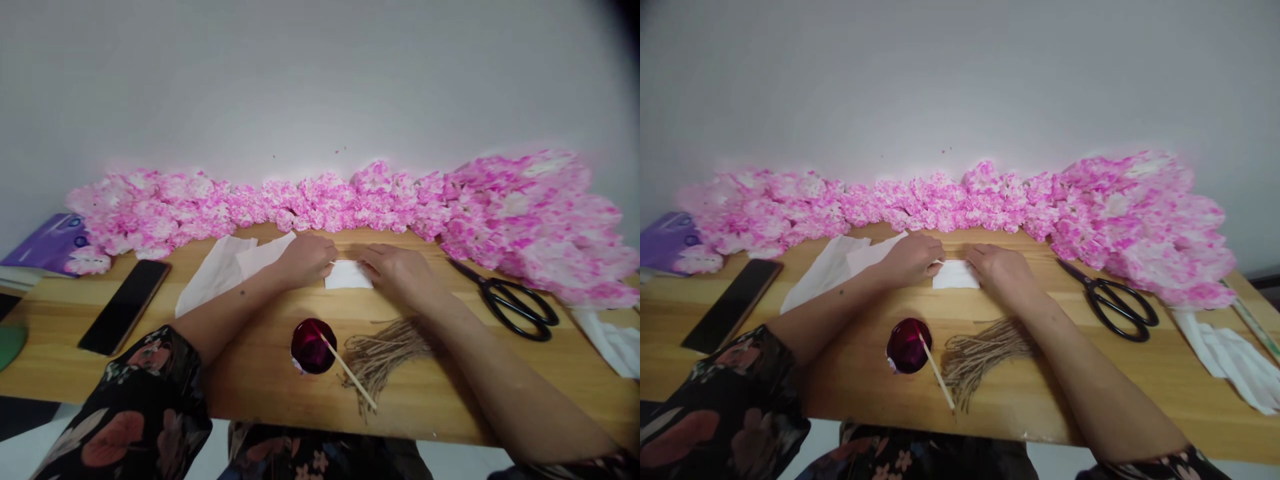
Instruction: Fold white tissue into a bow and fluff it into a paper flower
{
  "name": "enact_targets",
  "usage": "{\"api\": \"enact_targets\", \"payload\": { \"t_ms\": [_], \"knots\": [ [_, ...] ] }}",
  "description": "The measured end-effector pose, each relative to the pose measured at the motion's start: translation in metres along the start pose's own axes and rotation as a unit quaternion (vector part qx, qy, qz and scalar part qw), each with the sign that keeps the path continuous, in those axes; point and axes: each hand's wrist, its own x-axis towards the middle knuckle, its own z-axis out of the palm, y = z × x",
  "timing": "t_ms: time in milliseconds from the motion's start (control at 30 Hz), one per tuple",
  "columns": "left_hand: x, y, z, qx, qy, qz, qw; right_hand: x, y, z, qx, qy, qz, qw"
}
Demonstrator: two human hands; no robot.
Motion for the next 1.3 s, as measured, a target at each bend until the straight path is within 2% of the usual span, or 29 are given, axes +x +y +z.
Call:
{"api": "enact_targets", "payload": {
  "t_ms": [167, 333, 433, 633, 833, 967, 1133, 1300],
  "knots": [
    [0.0, -0.004, 0.005, -0.123, 0.06, -0.048, 0.989, 0.0, 0.018, 0.004, 0.146, 0.02, 0.036, 0.988],
    [-0.002, -0.008, 0.005, -0.312, 0.071, -0.113, 0.941, 0.001, 0.025, 0.007, 0.321, 0.013, 0.06, 0.945],
    [-0.003, -0.011, 0.006, -0.362, 0.076, -0.116, 0.922, 0.002, 0.023, 0.004, 0.367, 0.013, 0.065, 0.928],
    [-0.003, -0.009, 0.004, -0.334, 0.07, -0.104, 0.934, 0.001, 0.02, 0.0, 0.333, -0.019, 0.07, 0.94],
    [-0.004, -0.006, 0.002, -0.299, 0.043, -0.112, 0.947, 0.001, 0.02, 0.003, 0.311, -0.023, 0.056, 0.948],
    [-0.005, -0.006, 0.002, -0.264, 0.048, -0.099, 0.958, 0.002, 0.018, 0.008, 0.27, 0.003, 0.073, 0.96],
    [-0.003, -0.005, 0.003, -0.201, 0.059, -0.087, 0.974, 0.004, 0.015, 0.011, 0.257, 0.036, 0.003, 0.966],
    [0.0, 0.0, 0.005, -0.136, 0.059, -0.034, 0.988, 0.004, 0.013, 0.009, 0.258, 0.028, 0.001, 0.966]
  ]
}}
